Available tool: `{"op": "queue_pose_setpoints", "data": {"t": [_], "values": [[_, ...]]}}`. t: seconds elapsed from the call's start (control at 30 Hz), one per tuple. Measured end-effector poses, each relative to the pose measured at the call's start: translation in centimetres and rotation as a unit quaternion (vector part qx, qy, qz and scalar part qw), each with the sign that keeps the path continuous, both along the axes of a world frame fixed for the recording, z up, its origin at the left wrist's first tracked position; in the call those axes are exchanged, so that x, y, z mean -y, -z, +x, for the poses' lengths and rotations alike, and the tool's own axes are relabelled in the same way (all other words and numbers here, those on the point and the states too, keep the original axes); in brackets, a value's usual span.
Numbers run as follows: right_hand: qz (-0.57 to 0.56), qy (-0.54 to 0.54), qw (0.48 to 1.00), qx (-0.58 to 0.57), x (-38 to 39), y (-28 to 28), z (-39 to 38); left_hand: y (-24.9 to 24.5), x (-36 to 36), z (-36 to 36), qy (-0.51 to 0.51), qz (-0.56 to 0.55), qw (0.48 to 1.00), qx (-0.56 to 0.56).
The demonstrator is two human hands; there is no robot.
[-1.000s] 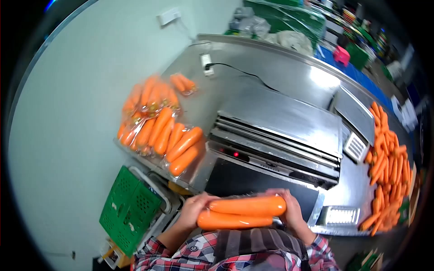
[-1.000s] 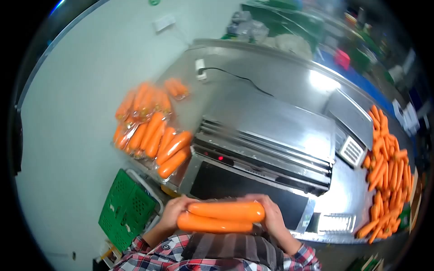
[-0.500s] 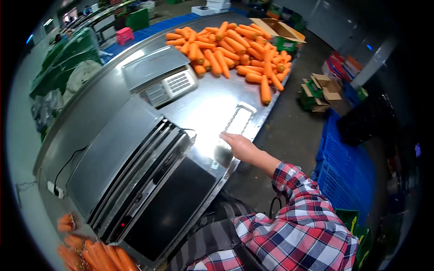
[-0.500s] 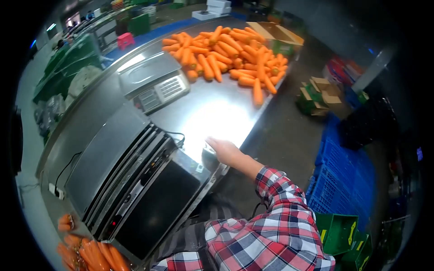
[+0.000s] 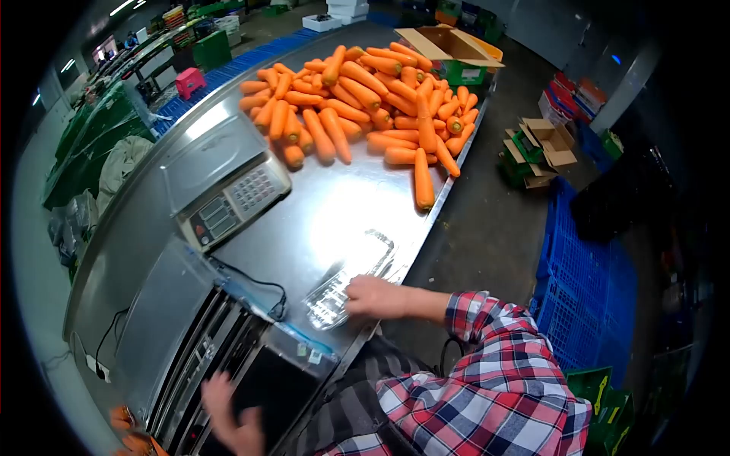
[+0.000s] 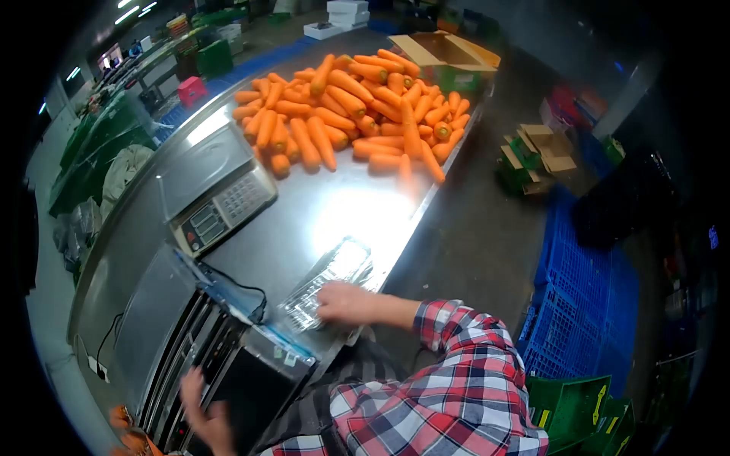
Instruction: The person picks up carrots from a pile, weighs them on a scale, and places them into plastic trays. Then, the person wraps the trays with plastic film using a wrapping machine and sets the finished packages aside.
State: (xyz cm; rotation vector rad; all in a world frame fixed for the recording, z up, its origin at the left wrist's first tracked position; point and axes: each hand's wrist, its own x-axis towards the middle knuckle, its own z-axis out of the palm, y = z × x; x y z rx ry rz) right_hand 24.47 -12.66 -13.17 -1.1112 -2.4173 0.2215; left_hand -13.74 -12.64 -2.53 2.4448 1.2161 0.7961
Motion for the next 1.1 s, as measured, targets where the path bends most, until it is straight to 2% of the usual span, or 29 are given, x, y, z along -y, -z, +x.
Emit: {"op": "queue_pose_setpoints", "data": {"t": [0.03, 0.1, 0.17, 0.2, 0.23, 0.27, 0.3, 0.33, 0.37, 0.4, 0.47, 0.5, 0.6, 0.67, 0.73, 0.77, 0.8, 0.83, 0.87, 0.9, 0.97, 1.07, 1.1], "values": [[0.028, -0.033, 0.998, -0.049, -0.3, -1.2, -0.9, -0.8, -0.5, 4.9, 0.077, 0.046, 0.994, -0.067], [0.074, -0.061, 0.99, -0.102, -0.8, -3.6, -1.9, -1.8, -0.9, 12.2, 0.143, 0.02, 0.979, -0.142], [0.105, -0.074, 0.983, -0.134, -1.7, -4.0, -1.8, 0.9, -2.7, 14.3, 0.205, 0.036, 0.963, -0.173], [0.121, -0.082, 0.978, -0.148, -1.9, -4.0, -1.1, 1.2, -3.5, 15.0, 0.199, 0.002, 0.968, -0.15], [0.113, -0.046, 0.975, -0.187, -2.4, -4.3, 0.6, 1.2, -4.4, 15.6, 0.193, -0.031, 0.972, -0.128], [0.105, -0.012, 0.968, -0.225, -3.2, -4.7, 2.9, 1.1, -5.1, 15.9, 0.162, -0.017, 0.98, -0.117], [0.068, 0.094, 0.971, -0.208, -3.6, -4.0, 6.1, 0.6, -5.7, 16.3, 0.131, -0.022, 0.987, -0.096], [0.024, 0.226, 0.936, -0.267, -4.4, -1.7, 9.8, 0.1, -6.1, 16.7, 0.096, -0.006, 0.992, -0.088], [0.058, 0.397, 0.888, -0.224, -5.5, 0.8, 14.2, -0.4, -6.4, 16.9, 0.06, 0.01, 0.995, -0.08], [0.057, 0.549, 0.812, -0.188, -6.7, 3.2, 18.6, -0.8, -6.6, 16.8, 0.041, 0.0, 0.997, -0.065], [0.0, 0.585, 0.809, -0.055, -6.6, 0.2, 23.1, -0.9, -6.9, 17.2, 0.004, -0.018, 0.999, -0.033], [-0.128, 0.583, 0.801, 0.043, -6.5, -0.4, 24.3, -0.9, -7.0, 17.6, -0.009, -0.024, 0.999, -0.021], [-0.356, 0.562, 0.746, 0.022, -6.6, -0.2, 24.1, -1.0, -6.8, 18.0, -0.017, -0.04, 0.999, -0.003], [-0.364, 0.504, 0.783, 0.021, -6.4, -0.3, 24.4, -1.4, -6.4, 18.3, -0.019, -0.073, 0.997, 0.012], [-0.362, 0.466, 0.804, -0.075, -6.2, -0.6, 25.2, -1.0, -6.2, 18.3, 0.006, -0.085, 0.996, 0.03], [-0.371, 0.456, 0.796, -0.142, -5.5, -0.4, 25.6, -0.6, -6.0, 18.2, 0.012, -0.087, 0.995, 0.055], [-0.394, 0.456, 0.759, -0.247, -4.5, 0.0, 25.7, -0.1, -5.8, 18.3, 0.027, -0.091, 0.992, 0.079], [-0.411, 0.452, 0.699, -0.372, -3.3, 0.4, 25.5, 0.2, -6.0, 18.5, 0.044, -0.092, 0.989, 0.106], [-0.41, 0.432, 0.637, -0.489, -1.9, 1.0, 24.7, 0.3, -6.5, 18.5, 0.077, -0.045, 0.99, 0.11], [-0.388, 0.382, 0.575, -0.611, -0.6, 1.3, 23.5, 1.1, -6.4, 18.6, 0.05, -0.098, 0.984, 0.142], [-0.369, 0.284, 0.548, -0.695, 1.6, -0.6, 21.3, 1.8, -6.3, 19.9, -0.018, -0.176, 0.97, 0.165], [-0.382, 0.248, 0.563, -0.69, 3.6, -4.4, 21.3, 2.0, -6.4, 21.5, -0.121, -0.326, 0.912, 0.216], [-0.362, 0.232, 0.566, -0.703, 3.5, -4.3, 21.9, 2.1, -6.6, 22.1, -0.137, -0.331, 0.905, 0.229]]}}
